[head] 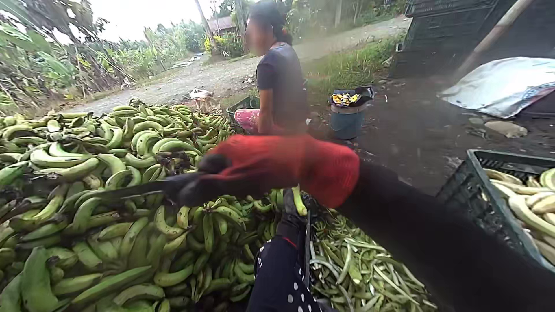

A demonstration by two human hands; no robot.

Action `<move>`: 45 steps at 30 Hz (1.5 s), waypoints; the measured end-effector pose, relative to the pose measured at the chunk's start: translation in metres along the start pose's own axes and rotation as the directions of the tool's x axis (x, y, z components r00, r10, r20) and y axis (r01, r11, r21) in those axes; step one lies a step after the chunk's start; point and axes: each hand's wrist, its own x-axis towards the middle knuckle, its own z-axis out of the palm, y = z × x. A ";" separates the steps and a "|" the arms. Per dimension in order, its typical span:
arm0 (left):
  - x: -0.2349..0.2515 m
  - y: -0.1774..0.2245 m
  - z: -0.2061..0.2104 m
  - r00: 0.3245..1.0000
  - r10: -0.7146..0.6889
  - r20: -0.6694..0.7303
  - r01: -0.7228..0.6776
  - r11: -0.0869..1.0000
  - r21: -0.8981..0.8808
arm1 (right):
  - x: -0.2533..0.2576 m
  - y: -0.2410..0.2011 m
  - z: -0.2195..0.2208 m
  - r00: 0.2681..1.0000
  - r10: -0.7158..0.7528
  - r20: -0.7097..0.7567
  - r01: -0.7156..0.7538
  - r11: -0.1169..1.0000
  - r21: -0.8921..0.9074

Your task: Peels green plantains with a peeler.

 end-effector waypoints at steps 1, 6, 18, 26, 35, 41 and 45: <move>0.007 -0.011 -0.002 0.999 0.008 0.049 -0.007 1.000 -0.017 | -0.005 0.020 0.004 0.997 0.076 0.008 -0.076 0.997 -0.021; 0.064 -0.085 -0.016 0.963 0.084 0.256 -0.070 0.996 -0.062 | -0.061 0.129 0.029 0.899 0.432 -0.075 -0.433 0.901 0.000; 0.076 -0.095 0.026 0.861 -0.115 0.495 0.143 0.990 -0.018 | -0.240 0.279 0.116 0.624 0.719 -0.306 -0.656 0.695 0.296; 0.067 -0.106 0.056 0.740 -0.224 0.634 0.220 0.972 0.087 | -0.286 0.303 0.189 0.266 0.815 -0.515 -0.653 0.546 0.525; 0.062 -0.103 0.053 0.714 -0.227 0.662 0.153 0.974 0.170 | -0.270 0.275 0.201 0.316 0.794 -0.520 -0.703 0.564 0.434; 0.058 -0.103 0.062 0.732 -0.093 0.674 -0.012 0.989 0.149 | -0.258 0.255 0.208 0.337 0.785 -0.519 -0.794 0.534 0.292; 0.059 -0.100 0.065 0.780 -0.156 0.606 0.115 0.988 0.105 | -0.257 0.257 0.215 0.348 0.758 -0.551 -0.809 0.540 0.233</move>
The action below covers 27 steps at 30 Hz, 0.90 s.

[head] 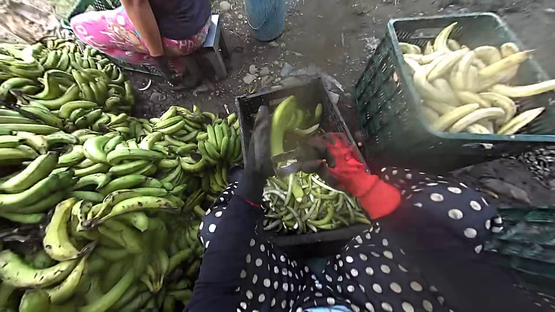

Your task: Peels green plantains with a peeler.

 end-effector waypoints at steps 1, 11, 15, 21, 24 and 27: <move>0.001 0.001 0.002 1.000 -0.018 -0.026 0.018 1.000 -0.019 | 0.001 -0.002 -0.001 1.000 0.010 -0.001 -0.010 1.000 -0.012; -0.022 -0.030 0.025 0.978 0.178 -0.108 -0.147 0.958 0.248 | 0.032 -0.016 -0.007 0.893 0.446 -0.059 -0.441 0.894 0.079; -0.043 -0.038 0.025 0.997 0.064 -0.048 -0.041 0.923 0.383 | 0.048 0.017 -0.022 0.824 0.558 -0.096 -0.531 0.821 0.210; -0.013 -0.011 0.005 0.995 0.060 -0.077 -0.054 0.996 0.073 | 0.012 0.000 -0.009 0.977 0.206 -0.064 -0.177 0.936 0.306; -0.009 -0.010 0.004 0.935 0.290 -0.202 -0.271 0.956 0.115 | -0.002 -0.009 0.003 0.989 0.143 0.025 -0.145 0.971 0.192; -0.005 -0.012 0.002 0.808 0.466 -0.359 -0.417 0.885 0.209 | -0.012 -0.017 0.005 0.994 0.100 0.033 -0.103 0.990 0.093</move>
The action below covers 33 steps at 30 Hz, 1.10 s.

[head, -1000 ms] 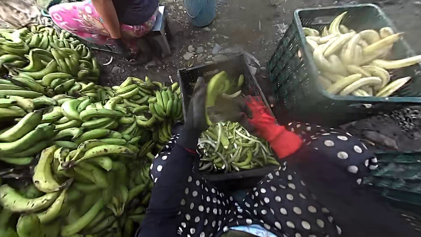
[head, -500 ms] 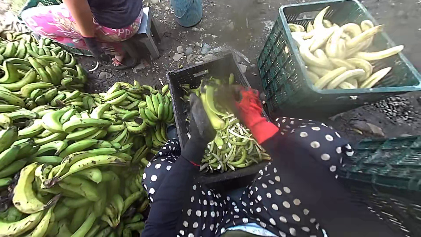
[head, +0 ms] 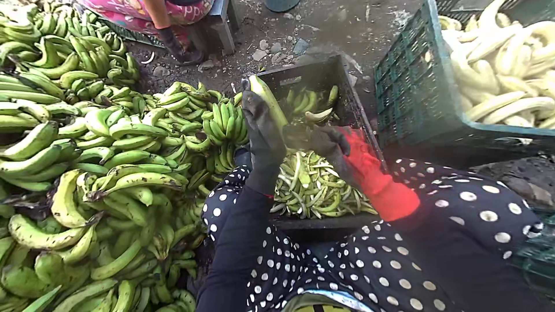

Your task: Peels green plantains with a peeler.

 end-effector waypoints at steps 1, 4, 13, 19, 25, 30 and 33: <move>0.002 0.001 0.001 0.998 0.040 -0.052 -0.039 0.999 0.014 | -0.003 -0.001 0.000 1.000 -0.014 -0.003 0.014 1.000 -0.009; 0.006 0.002 0.008 0.990 0.044 -0.136 -0.046 0.999 -0.012 | -0.001 -0.002 0.001 0.999 -0.002 -0.039 0.000 0.999 -0.041; -0.037 -0.022 -0.010 0.789 -0.365 0.494 0.277 0.929 0.245 | 0.052 0.012 -0.031 0.923 0.351 -0.159 -0.340 0.936 0.092; -0.002 -0.006 0.004 0.998 -0.051 -0.034 0.042 0.974 -0.222 | 0.002 -0.006 -0.003 0.992 0.053 -0.112 -0.059 0.997 -0.058; -0.004 0.004 -0.001 0.995 0.031 -0.091 -0.036 0.998 -0.055 | 0.000 -0.014 -0.003 0.983 -0.022 -0.181 -0.001 0.992 -0.126; -0.026 0.006 -0.009 0.684 -0.343 0.644 0.347 0.929 0.127 | 0.043 0.000 -0.020 0.962 0.248 -0.113 -0.246 0.969 0.032; -0.036 0.021 0.009 0.654 -0.481 0.584 0.339 0.876 0.342 | 0.043 0.007 -0.019 0.949 0.287 -0.130 -0.264 0.949 0.170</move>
